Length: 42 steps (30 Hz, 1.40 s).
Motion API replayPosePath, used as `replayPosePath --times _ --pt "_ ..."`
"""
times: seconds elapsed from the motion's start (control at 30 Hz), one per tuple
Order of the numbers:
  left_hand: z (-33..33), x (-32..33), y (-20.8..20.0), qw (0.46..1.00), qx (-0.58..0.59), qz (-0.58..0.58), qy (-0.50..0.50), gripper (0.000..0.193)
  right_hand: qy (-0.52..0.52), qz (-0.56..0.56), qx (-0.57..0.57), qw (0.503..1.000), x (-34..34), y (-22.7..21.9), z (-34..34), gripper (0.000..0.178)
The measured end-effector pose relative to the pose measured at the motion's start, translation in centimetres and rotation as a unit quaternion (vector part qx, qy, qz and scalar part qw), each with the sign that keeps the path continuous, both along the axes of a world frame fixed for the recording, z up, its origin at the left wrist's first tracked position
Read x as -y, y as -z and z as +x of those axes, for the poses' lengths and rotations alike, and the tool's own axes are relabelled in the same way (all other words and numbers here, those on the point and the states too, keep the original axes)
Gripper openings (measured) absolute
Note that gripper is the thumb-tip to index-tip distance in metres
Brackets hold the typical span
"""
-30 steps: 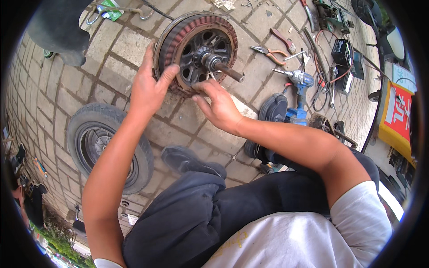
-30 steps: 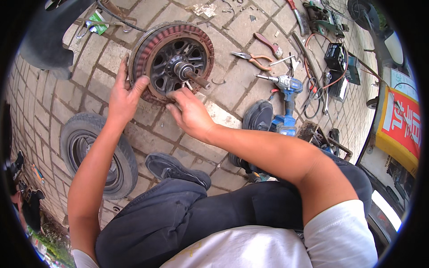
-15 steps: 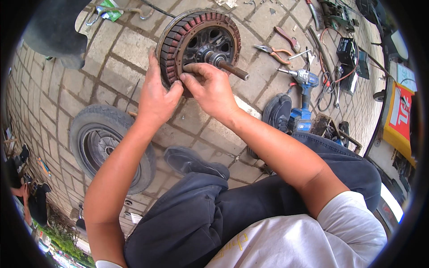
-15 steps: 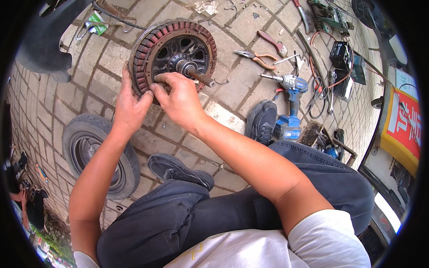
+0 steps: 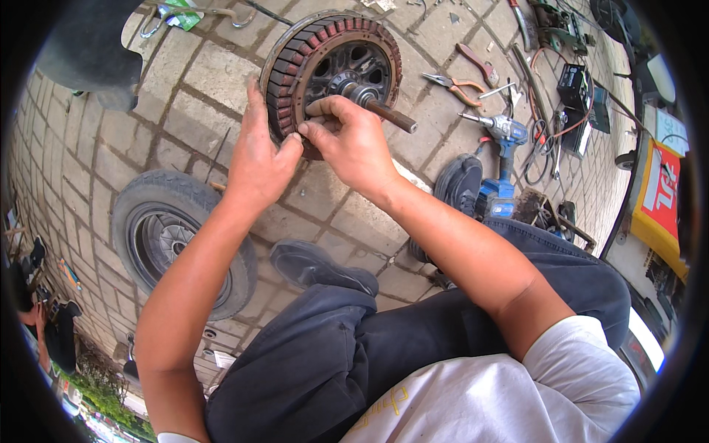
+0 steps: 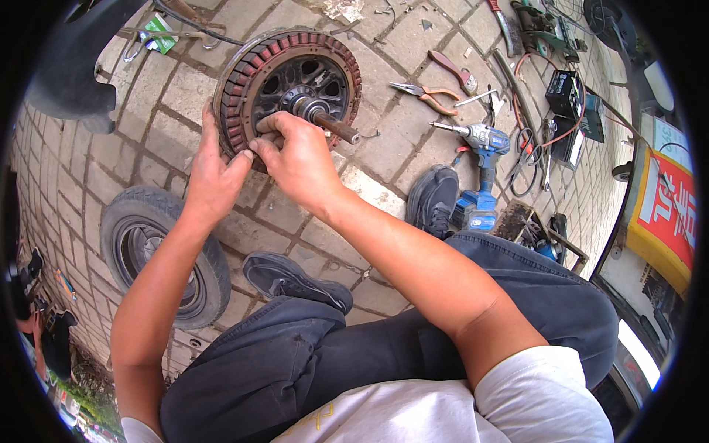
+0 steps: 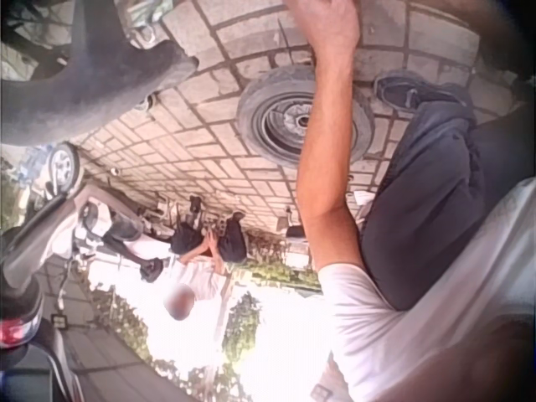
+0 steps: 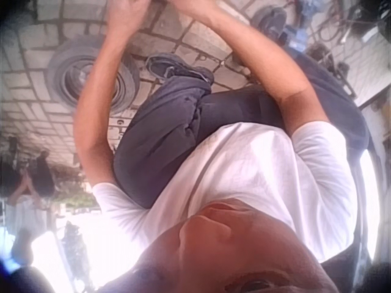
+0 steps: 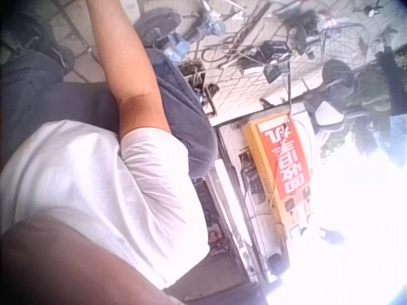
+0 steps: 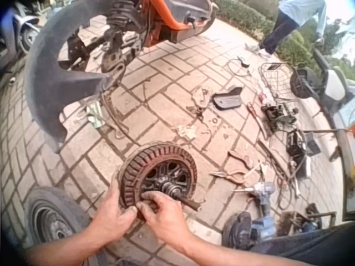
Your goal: The person disassembles a scooter brake drum, removes the brake shoes, and reassembles the unit. They handle the brake drum, brake shoes, and springs, using pliers to adjust components before placing the cover back on.
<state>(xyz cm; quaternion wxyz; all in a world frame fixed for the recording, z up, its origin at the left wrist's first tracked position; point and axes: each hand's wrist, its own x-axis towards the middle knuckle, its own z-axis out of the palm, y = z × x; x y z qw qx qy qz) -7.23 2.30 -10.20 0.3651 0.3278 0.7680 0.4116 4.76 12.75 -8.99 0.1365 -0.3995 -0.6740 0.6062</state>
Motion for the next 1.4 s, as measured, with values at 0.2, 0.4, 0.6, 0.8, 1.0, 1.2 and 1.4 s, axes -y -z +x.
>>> replayPosePath --times 0.2,0.4,0.6,0.8,1.0,1.2,1.4 --pt "0.0 0.1 0.6 0.998 -0.017 0.054 -0.042 0.084 -0.016 -0.033 0.067 0.997 -0.6 -1.8 -0.9 0.015" --pt "-1.4 -2.3 -0.4 0.997 0.011 0.050 -0.060 0.063 -0.002 0.123 -0.018 0.992 1.8 0.8 2.5 0.016" --pt "-1.2 -2.2 -0.7 0.998 -0.048 0.026 -0.025 0.048 -0.133 0.362 0.026 0.922 4.7 0.2 5.3 0.038" --pt "-1.0 -2.1 -0.9 0.998 0.030 0.037 -0.043 0.053 -0.156 0.268 0.024 0.950 5.1 0.4 5.5 0.039" --pt "-1.1 -1.7 -1.0 0.999 0.019 0.021 -0.034 0.067 -0.053 0.245 0.014 0.968 3.4 2.9 8.3 0.035" --pt "-3.0 -6.6 -2.7 0.994 -0.109 0.020 0.001 0.066 -0.092 0.343 0.092 0.930 2.3 4.2 9.6 0.043" --pt "-4.2 -6.7 -2.1 0.988 -0.142 0.014 0.051 0.056 0.054 0.278 0.035 0.959 -1.8 4.9 9.2 0.035"
